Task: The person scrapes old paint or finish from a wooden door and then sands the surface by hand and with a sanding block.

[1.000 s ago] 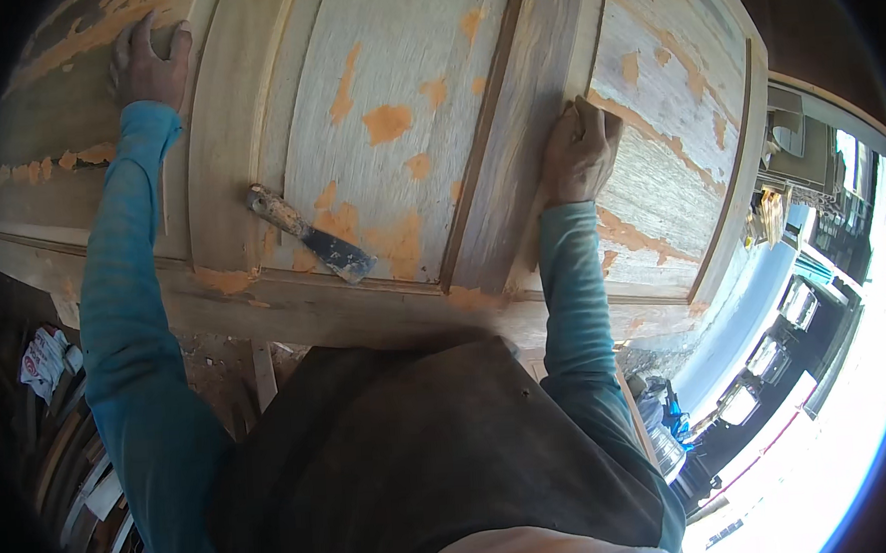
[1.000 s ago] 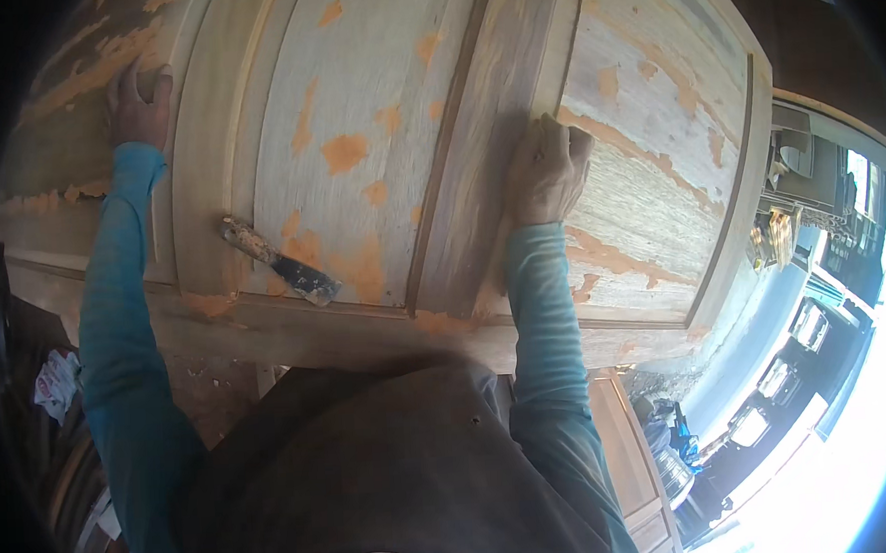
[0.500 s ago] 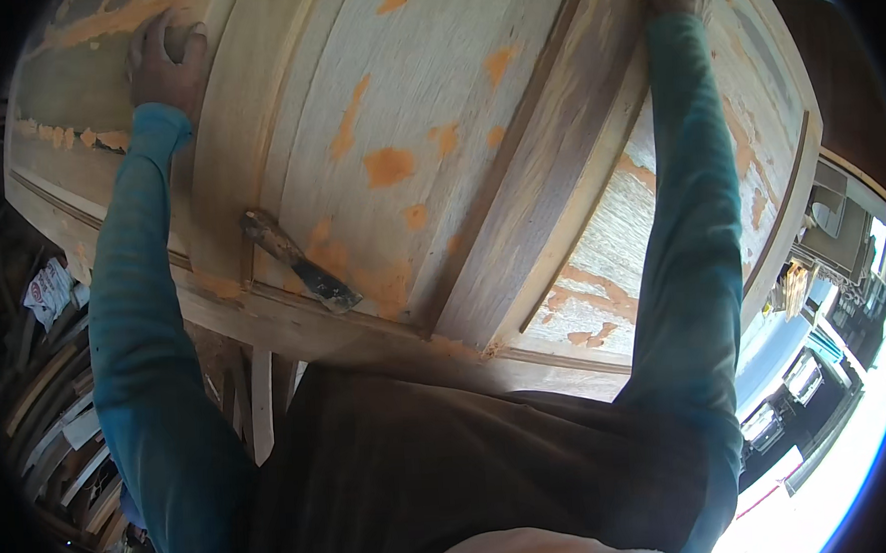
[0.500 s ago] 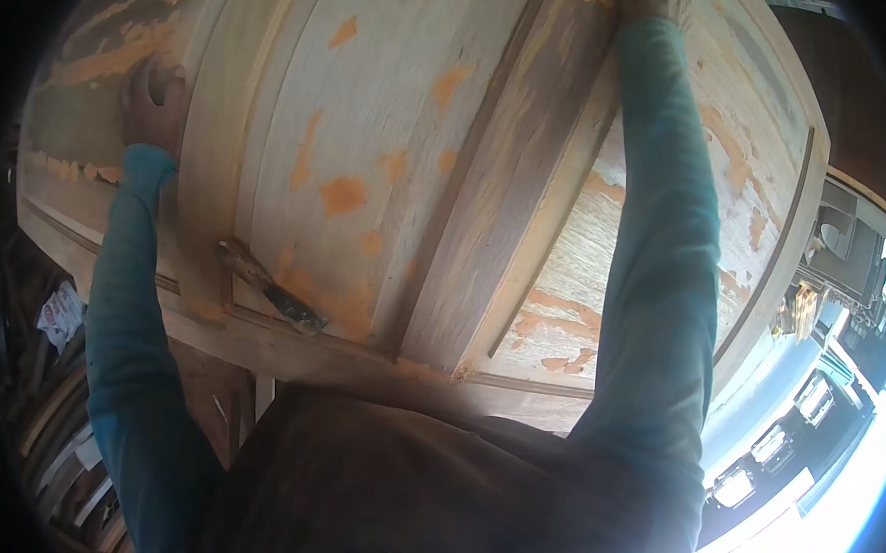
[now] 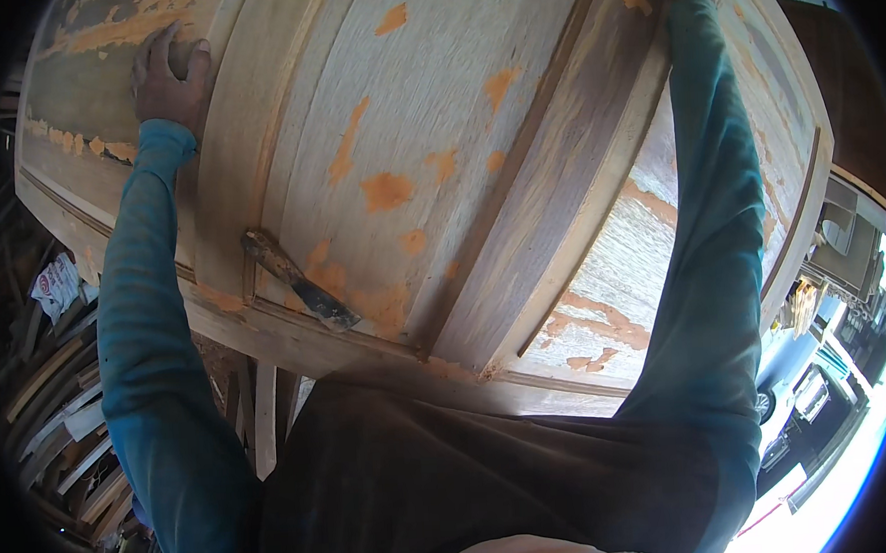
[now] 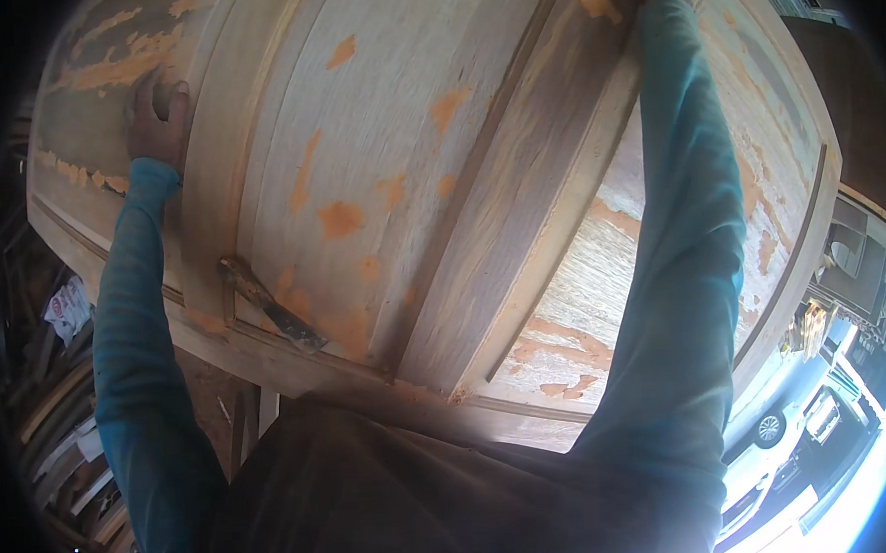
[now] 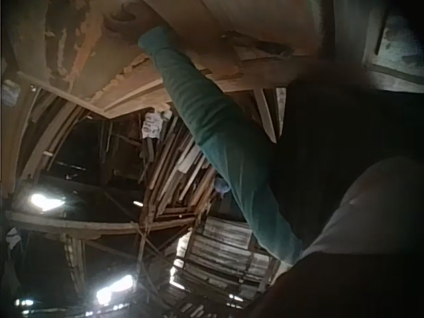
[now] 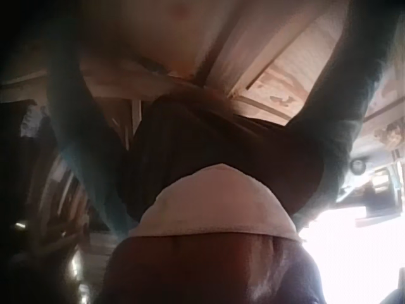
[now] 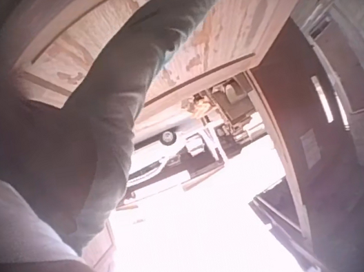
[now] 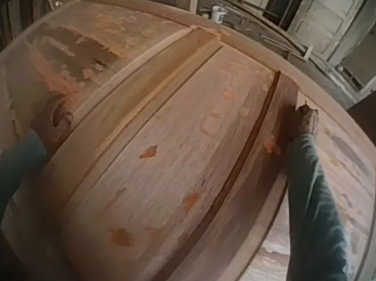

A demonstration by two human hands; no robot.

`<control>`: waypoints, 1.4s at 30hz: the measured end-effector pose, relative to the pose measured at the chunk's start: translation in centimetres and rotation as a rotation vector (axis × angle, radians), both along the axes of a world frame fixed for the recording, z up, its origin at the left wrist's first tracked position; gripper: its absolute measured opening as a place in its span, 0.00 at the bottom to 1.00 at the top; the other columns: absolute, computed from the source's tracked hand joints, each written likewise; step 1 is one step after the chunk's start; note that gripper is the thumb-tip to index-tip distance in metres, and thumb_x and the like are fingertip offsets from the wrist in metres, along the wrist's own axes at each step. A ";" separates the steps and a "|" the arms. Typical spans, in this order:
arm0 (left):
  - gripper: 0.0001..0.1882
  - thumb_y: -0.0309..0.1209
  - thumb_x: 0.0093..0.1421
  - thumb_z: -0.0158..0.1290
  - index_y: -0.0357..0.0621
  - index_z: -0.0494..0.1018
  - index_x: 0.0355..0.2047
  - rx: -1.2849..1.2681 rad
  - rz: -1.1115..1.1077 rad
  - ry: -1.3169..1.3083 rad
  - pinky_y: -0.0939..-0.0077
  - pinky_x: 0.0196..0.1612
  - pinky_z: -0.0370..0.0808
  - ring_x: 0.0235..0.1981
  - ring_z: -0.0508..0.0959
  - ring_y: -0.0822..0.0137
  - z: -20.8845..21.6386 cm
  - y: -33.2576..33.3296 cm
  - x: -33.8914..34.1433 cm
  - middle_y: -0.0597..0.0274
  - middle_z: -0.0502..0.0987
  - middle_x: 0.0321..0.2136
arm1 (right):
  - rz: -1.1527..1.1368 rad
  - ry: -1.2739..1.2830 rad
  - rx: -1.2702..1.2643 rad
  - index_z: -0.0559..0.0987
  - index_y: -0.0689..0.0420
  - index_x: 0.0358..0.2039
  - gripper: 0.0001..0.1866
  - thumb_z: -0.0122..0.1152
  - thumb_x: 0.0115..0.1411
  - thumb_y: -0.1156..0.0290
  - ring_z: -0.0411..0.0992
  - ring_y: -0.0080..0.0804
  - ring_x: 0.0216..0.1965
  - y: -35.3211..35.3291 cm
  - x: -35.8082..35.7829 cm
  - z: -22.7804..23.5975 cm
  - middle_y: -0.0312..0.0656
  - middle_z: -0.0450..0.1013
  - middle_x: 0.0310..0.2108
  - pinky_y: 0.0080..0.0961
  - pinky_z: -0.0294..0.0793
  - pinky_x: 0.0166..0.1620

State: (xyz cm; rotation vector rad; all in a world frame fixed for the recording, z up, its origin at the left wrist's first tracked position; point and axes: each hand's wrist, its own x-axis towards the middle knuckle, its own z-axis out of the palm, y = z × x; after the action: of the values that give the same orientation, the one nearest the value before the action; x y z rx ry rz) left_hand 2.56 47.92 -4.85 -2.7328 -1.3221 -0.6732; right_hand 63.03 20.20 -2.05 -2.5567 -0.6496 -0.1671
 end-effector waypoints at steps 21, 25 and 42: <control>0.33 0.54 0.60 0.59 0.59 0.73 0.63 -0.020 -0.013 -0.043 0.46 0.71 0.57 0.68 0.64 0.52 -0.7 0.5 0.9 0.57 0.67 0.65 | 0.251 -0.720 -0.662 0.83 0.54 0.38 0.12 0.58 0.66 0.60 0.74 0.55 0.45 -5.2 -1.1 -5.1 0.54 0.74 0.49 0.46 0.74 0.47; 0.33 0.54 0.60 0.59 0.60 0.72 0.63 -0.012 0.034 -0.026 0.46 0.71 0.57 0.69 0.64 0.52 -1.5 -0.1 -2.7 0.59 0.67 0.66 | 0.155 -0.135 0.058 0.83 0.58 0.36 0.10 0.55 0.66 0.68 0.73 0.55 0.41 -13.0 -24.7 -0.1 0.56 0.75 0.33 0.48 0.74 0.43; 0.43 0.67 0.59 0.50 0.61 0.65 0.70 -0.026 0.098 0.036 0.45 0.73 0.56 0.72 0.59 0.43 -1.9 1.2 -1.3 0.47 0.64 0.69 | 0.099 -0.061 0.062 0.85 0.59 0.44 0.14 0.60 0.63 0.67 0.75 0.52 0.44 -20.5 -36.0 0.7 0.55 0.77 0.40 0.42 0.76 0.50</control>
State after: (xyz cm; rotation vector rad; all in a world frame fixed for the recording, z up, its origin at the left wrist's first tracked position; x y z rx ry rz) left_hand 1.28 49.16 -6.75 -2.6651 -1.4557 -0.6014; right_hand 27.04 -0.34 -1.30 -2.4623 -0.7806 -0.2279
